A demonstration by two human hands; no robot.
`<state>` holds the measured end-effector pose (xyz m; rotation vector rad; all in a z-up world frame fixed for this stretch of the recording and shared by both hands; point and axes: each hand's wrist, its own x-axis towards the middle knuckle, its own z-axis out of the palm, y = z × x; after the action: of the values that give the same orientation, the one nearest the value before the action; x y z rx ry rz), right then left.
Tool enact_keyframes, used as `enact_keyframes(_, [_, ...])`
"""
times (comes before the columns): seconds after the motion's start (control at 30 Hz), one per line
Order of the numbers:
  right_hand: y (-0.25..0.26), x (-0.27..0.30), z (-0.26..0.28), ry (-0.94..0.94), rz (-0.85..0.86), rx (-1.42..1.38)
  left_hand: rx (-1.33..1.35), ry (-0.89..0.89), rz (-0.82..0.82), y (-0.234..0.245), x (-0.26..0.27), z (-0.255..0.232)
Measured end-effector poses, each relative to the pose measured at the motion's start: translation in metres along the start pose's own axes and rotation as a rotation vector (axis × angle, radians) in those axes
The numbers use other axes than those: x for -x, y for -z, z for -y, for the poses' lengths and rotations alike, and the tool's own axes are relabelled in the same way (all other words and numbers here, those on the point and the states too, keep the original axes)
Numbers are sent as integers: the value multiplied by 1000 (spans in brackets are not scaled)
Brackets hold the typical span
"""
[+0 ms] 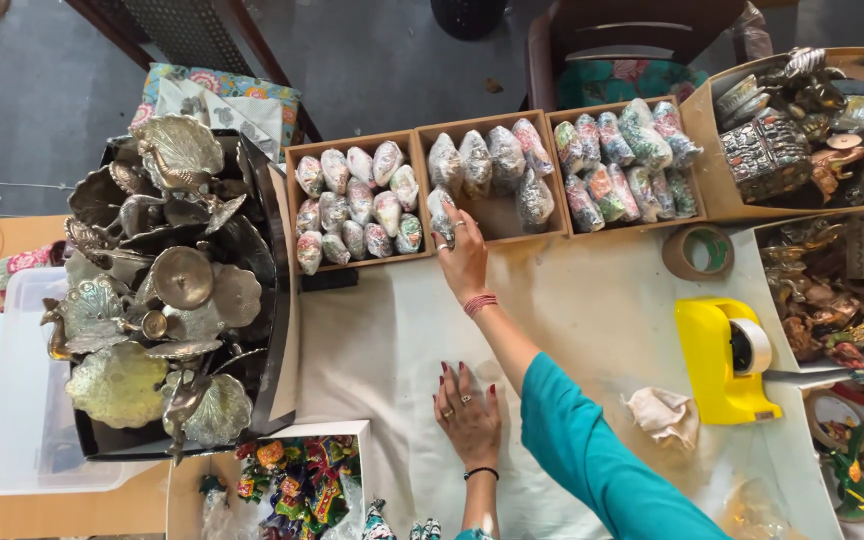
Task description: The person wipes a small metallic figurine with a white cloth. They place the figurine into a cardboard box and then pick up another figurine from a different box to wipe it as well.
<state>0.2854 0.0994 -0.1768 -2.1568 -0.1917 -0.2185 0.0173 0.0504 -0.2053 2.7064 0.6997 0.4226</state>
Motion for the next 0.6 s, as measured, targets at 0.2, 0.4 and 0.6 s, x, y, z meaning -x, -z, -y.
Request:
enact_keyframes(0.2, [15,3,-3,145,-80,-73,54,25,-1,-1,1,0])
enact_keyframes(0.4, [12,24,-49,100,-7,171,28,10,-10,1,-1,-2])
enact_keyframes(0.6, [14,9,-43,-13,61,199,24,-4,-43,-4,3,0])
